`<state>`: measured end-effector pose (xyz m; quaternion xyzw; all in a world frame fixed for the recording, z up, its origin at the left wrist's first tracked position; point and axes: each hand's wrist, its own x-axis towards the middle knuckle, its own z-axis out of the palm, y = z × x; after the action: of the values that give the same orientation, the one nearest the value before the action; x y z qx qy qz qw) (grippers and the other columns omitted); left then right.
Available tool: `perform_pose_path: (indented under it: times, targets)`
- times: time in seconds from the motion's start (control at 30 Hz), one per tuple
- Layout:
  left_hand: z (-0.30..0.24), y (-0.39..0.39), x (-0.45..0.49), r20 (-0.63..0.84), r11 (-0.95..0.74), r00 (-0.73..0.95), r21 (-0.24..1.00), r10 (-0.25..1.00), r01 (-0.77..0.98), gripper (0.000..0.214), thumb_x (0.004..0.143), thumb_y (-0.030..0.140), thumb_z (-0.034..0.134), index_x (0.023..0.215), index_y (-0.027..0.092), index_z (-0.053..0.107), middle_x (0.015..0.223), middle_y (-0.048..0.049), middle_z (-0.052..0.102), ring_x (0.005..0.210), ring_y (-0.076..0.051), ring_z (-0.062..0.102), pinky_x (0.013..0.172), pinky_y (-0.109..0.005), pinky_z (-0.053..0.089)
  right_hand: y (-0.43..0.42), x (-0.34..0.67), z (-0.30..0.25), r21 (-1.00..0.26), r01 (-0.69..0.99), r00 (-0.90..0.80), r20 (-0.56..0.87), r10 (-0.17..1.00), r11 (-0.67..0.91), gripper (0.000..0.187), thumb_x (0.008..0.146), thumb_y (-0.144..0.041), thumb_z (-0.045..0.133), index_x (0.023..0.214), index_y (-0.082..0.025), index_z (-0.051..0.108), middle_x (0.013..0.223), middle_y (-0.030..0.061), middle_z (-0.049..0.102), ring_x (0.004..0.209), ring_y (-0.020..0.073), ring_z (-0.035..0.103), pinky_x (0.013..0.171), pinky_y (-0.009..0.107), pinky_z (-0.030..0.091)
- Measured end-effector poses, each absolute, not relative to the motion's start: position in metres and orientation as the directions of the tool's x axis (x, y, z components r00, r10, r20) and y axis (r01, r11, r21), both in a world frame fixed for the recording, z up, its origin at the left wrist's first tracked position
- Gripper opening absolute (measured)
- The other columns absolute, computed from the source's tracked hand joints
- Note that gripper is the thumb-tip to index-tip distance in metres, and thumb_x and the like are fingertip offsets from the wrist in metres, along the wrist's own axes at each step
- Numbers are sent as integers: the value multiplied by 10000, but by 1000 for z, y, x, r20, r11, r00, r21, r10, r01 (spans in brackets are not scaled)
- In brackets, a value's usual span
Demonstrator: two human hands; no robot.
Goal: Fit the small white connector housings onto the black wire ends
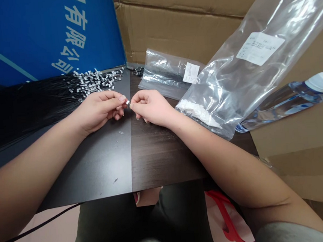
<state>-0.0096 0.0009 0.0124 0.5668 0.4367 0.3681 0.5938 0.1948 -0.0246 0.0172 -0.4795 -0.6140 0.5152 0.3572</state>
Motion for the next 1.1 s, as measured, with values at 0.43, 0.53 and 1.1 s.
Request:
perform_pose_path:
  times: [0.43, 0.53, 1.1]
  targets:
    - [28, 6, -32, -272, 134, 581, 954, 767, 270, 213, 797, 270, 945, 846, 128, 795, 673, -67, 712, 487, -102, 580, 420, -200, 440, -17, 216, 22, -937, 323, -566, -78, 821, 135, 113, 935, -44, 684, 888, -147, 695, 614, -27, 685, 481, 64, 532, 461, 177, 408]
    - [28, 4, -30, -268, 136, 579, 956, 770, 260, 268, 763, 320, 980, 834, 136, 798, 664, -78, 716, 479, -118, 594, 423, -215, 449, -18, 216, 24, -933, 327, -574, -71, 816, 150, 128, 941, -48, 677, 871, -154, 689, 602, -28, 677, 495, 72, 544, 469, 178, 413]
    - [22, 0, -26, -211, 44, 535, 950, 818, 308, 194, 806, 333, 931, 830, 171, 828, 658, -59, 703, 468, -93, 552, 438, -202, 420, -19, 216, 18, -910, 372, -550, -58, 833, 183, 80, 907, -95, 706, 891, -173, 715, 620, -18, 690, 489, 92, 563, 456, 199, 423]
